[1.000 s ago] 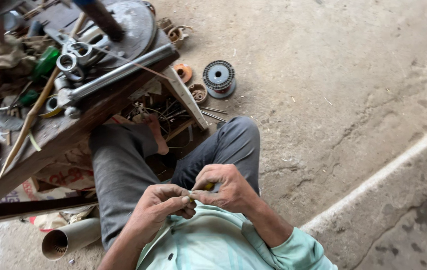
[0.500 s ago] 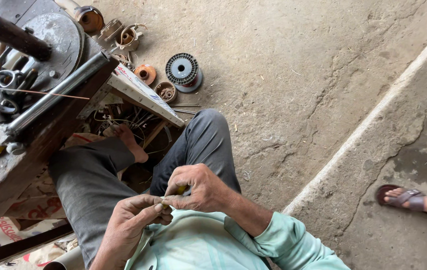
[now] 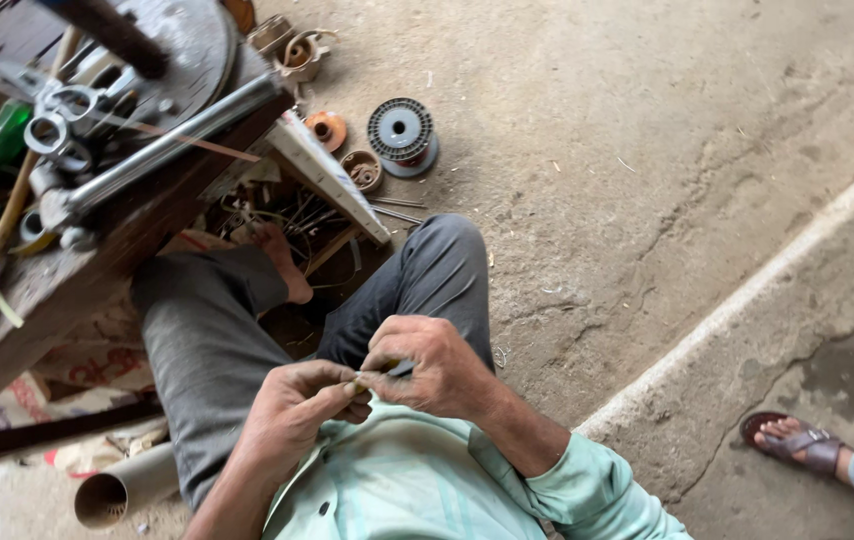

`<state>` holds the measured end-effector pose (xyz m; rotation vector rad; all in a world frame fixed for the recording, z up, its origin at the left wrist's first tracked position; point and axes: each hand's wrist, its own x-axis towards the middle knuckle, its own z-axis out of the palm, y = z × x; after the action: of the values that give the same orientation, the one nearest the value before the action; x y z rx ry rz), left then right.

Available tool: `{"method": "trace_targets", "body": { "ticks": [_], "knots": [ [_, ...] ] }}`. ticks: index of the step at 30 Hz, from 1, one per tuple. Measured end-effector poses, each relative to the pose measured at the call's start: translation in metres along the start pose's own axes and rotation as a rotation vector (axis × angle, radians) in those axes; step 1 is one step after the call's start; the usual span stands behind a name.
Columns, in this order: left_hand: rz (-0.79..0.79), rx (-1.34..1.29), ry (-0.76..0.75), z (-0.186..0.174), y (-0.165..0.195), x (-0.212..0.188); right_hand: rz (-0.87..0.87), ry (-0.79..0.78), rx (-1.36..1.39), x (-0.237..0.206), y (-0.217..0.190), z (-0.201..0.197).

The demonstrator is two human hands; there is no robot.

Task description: The person sits at an outdoor workbench beside a large spool of white wire. They pull the wire end free, tear pieces of black tape and press the tape onto the wire and spool to hold it, and adjust the wound wire by hand.

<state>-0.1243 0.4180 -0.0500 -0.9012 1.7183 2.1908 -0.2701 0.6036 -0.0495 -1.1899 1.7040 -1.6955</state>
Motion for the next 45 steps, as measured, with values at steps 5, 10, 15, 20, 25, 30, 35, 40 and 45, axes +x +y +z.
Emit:
{"method": "trace_targets", "body": {
  "ticks": [5,10,15,20,25,30,35,40,45],
  "knots": [
    [0.034,-0.049,-0.038,-0.004,0.006,-0.006,0.012,-0.016,0.011,0.010,0.003,0.008],
    [0.069,-0.106,-0.116,-0.012,0.012,-0.018,0.062,-0.094,0.122,0.016,0.003,0.013],
    [0.125,-0.134,-0.162,-0.022,0.013,-0.028,0.026,-0.132,0.049,0.021,-0.003,0.022],
    [0.177,-0.147,-0.195,-0.031,0.012,-0.037,0.006,-0.156,-0.011,0.024,-0.014,0.033],
    [0.182,-0.178,-0.197,-0.039,0.011,-0.047,0.047,-0.193,0.016,0.026,-0.020,0.041],
    [0.239,-0.235,-0.251,-0.045,0.007,-0.057,0.055,-0.231,0.059,0.027,-0.026,0.049],
    [0.287,-0.219,-0.237,-0.052,0.003,-0.066,0.013,-0.249,0.003,0.028,-0.036,0.060],
    [0.284,-0.170,-0.223,-0.058,0.002,-0.075,-0.014,-0.251,-0.079,0.029,-0.046,0.070],
    [0.304,-0.163,-0.231,-0.064,-0.001,-0.087,-0.036,-0.282,-0.089,0.030,-0.051,0.078]
  ]
}}
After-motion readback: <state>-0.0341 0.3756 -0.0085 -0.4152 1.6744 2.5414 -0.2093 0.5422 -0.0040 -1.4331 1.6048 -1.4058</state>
